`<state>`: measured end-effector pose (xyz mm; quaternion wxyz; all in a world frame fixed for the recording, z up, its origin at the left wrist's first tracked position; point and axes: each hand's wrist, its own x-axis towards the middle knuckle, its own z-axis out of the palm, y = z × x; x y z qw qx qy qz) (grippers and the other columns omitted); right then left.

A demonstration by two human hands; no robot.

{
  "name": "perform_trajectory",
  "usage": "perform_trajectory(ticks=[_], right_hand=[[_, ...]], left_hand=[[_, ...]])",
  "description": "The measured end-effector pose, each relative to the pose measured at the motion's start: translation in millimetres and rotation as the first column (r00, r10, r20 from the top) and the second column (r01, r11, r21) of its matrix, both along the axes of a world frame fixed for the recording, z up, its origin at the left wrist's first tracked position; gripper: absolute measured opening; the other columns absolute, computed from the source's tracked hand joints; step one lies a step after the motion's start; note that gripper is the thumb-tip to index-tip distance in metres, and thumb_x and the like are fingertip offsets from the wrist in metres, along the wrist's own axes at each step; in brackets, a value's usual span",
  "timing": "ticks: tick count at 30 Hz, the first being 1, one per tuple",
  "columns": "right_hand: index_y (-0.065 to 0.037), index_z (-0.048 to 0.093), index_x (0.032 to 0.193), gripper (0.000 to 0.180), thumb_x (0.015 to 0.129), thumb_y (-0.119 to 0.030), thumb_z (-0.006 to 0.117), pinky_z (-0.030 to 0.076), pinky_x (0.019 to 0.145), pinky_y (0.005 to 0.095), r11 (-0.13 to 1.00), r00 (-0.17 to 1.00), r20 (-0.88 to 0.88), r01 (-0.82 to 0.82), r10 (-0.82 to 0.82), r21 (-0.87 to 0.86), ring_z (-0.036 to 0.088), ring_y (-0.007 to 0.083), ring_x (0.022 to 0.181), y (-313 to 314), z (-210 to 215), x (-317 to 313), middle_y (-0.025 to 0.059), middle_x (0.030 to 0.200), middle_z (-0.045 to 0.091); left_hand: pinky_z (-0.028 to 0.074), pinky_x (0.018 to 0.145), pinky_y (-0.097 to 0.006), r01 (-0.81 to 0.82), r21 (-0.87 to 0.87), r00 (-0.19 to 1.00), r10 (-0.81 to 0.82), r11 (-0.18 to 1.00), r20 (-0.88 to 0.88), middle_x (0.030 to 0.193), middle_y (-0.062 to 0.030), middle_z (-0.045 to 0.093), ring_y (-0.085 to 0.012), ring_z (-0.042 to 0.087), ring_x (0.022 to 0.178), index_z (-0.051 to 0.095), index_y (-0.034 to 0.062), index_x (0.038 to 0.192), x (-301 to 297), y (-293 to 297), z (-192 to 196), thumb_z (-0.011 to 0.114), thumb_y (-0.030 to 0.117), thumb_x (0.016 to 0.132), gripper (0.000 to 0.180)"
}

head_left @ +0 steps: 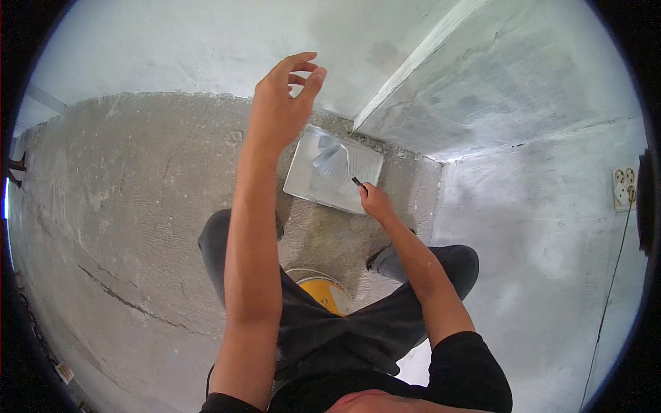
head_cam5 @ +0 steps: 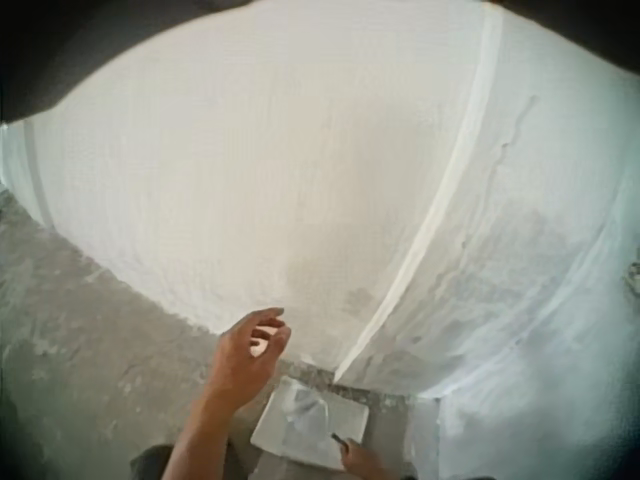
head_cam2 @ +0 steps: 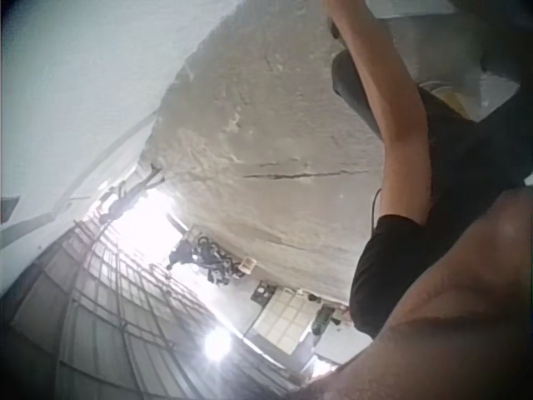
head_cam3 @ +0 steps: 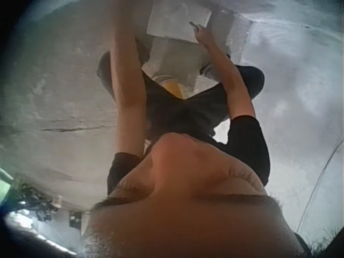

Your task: The person is using a paint roller to apply white paint to a concrete wall indoors.

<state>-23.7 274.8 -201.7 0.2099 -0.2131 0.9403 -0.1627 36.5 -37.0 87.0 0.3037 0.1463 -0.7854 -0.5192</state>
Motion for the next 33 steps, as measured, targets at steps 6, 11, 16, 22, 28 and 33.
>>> perform_trajectory(ticks=[6, 11, 16, 22, 28, 33], right_hand=[[-0.003, 0.067, 0.111, 0.038, 0.103, -0.038, 0.052, 0.052, 0.082, 0.0533, 0.993, 0.997, -0.003, 0.073, -0.074, -0.094, 0.067, 0.0446, 0.093, 47, 8, 14, 0.0235, 0.097, 0.071], [-0.003, 0.067, 0.117, 0.043, 0.101, -0.042, 0.056, 0.053, 0.080, 0.0465, 0.946, 0.973, -0.057, 0.202, -0.223, -0.254, 0.069, 0.0393, 0.089, 73, 41, 25, 0.0204, 0.094, 0.073], [-0.003, 0.064, 0.117, 0.042, 0.100, -0.041, 0.059, 0.054, 0.080, 0.0443, 0.811, 0.928, -0.030, 0.309, -0.372, -0.497, 0.072, 0.0360, 0.089, 87, 106, 33, 0.0199, 0.097, 0.074], [-0.005, 0.059, 0.123, 0.038, 0.097, -0.033, 0.066, 0.054, 0.075, 0.0411, 0.606, 0.848, -0.099, 0.285, -0.520, -0.742, 0.071, 0.0296, 0.079, 104, 177, 10, 0.0181, 0.089, 0.072], [-0.003, 0.052, 0.129, 0.034, 0.103, -0.024, 0.059, 0.045, 0.062, 0.0308, 0.334, 0.824, -0.067, 0.152, -0.562, -0.930, 0.054, 0.0129, 0.064, 114, 242, -12, 0.0048, 0.078, 0.062], [-0.001, 0.051, 0.133, 0.037, 0.107, -0.026, 0.053, 0.044, 0.060, 0.0289, 0.338, 0.800, -0.156, 0.062, -0.579, -0.939, 0.053, 0.0100, 0.065, 142, 306, -36, 0.0038, 0.079, 0.063]], left_hand=[[0.053, 0.086, -0.038, -0.035, 0.008, 0.999, 0.034, 0.999, 0.031, 0.111, -0.0085, 0.074, -0.0209, 0.068, 0.095, 0.068, 0.0065, 0.127, 8, -12, -8, 0.069, 0.027, 0.097, 0.036], [0.054, 0.087, -0.037, -0.064, -0.089, 0.995, 0.070, 0.994, 0.068, 0.114, -0.0099, 0.073, -0.0219, 0.068, 0.100, 0.067, 0.0080, 0.130, 11, -9, 1, 0.064, 0.030, 0.101, 0.036], [0.054, 0.086, -0.037, -0.036, -0.079, 0.999, 0.037, 0.996, 0.016, 0.113, -0.0106, 0.073, -0.0224, 0.068, 0.099, 0.066, 0.0080, 0.132, 4, 16, 1, 0.063, 0.031, 0.102, 0.038], [0.053, 0.086, -0.037, 0.075, -0.140, 0.997, -0.069, 0.987, 0.047, 0.108, -0.0109, 0.073, -0.0226, 0.068, 0.097, 0.066, 0.0056, 0.129, -13, 48, -3, 0.062, 0.029, 0.103, 0.036], [0.054, 0.083, -0.037, 0.082, -0.145, 0.996, -0.078, 0.986, 0.033, 0.108, -0.0112, 0.073, -0.0234, 0.069, 0.096, 0.065, 0.0050, 0.130, -10, 52, 4, 0.063, 0.025, 0.102, 0.035], [0.056, 0.080, -0.037, 0.063, -0.111, 0.998, -0.060, 0.992, 0.028, 0.109, -0.0116, 0.073, -0.0246, 0.070, 0.095, 0.064, 0.0050, 0.130, -14, 50, 8, 0.064, 0.023, 0.101, 0.034]])
